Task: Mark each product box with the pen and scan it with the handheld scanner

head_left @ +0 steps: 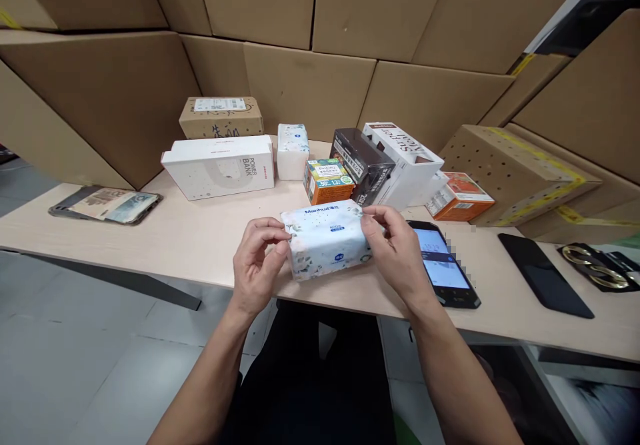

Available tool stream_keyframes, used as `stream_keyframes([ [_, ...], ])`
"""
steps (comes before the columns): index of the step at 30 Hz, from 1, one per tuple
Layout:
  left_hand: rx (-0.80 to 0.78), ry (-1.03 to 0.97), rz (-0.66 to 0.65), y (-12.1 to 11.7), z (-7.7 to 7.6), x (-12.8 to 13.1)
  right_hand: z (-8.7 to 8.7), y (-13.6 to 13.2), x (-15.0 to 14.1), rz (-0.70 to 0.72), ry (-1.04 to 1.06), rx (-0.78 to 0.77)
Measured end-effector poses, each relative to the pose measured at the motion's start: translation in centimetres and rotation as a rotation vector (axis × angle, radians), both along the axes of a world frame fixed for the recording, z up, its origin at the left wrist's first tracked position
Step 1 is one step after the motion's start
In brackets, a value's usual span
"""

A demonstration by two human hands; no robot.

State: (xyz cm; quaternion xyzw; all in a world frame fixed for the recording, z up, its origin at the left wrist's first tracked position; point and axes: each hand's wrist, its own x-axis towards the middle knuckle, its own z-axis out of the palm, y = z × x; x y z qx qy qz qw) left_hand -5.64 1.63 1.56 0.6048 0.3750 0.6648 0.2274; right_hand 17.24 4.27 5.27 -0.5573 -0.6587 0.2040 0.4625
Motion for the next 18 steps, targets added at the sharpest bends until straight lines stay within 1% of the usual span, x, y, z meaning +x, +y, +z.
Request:
stream_keyframes([
  [5, -0.178, -0.031, 0.07, 0.0, 0.3, 0.3, -0.2, 0.1, 0.0, 0.047, -0.065, -0.072],
  [9, -0.324, -0.072, 0.064, 0.0, 0.4, 0.5, -0.4, 0.0, 0.0, 0.086, -0.092, -0.045],
  [14, -0.365, -0.073, 0.054, 0.0, 0.6, 0.4, -0.4, 0.0, 0.3, 0.113, -0.113, -0.03],
  [16, -0.36, -0.068, 0.056, 0.0, 0.6, 0.5, -0.3, 0.2, 0.8, 0.074, -0.103, -0.036],
  [18, -0.353, -0.065, 0.063, 0.1, 0.6, 0.5, 0.0, 0.4, 1.5, -0.043, -0.134, 0.017],
])
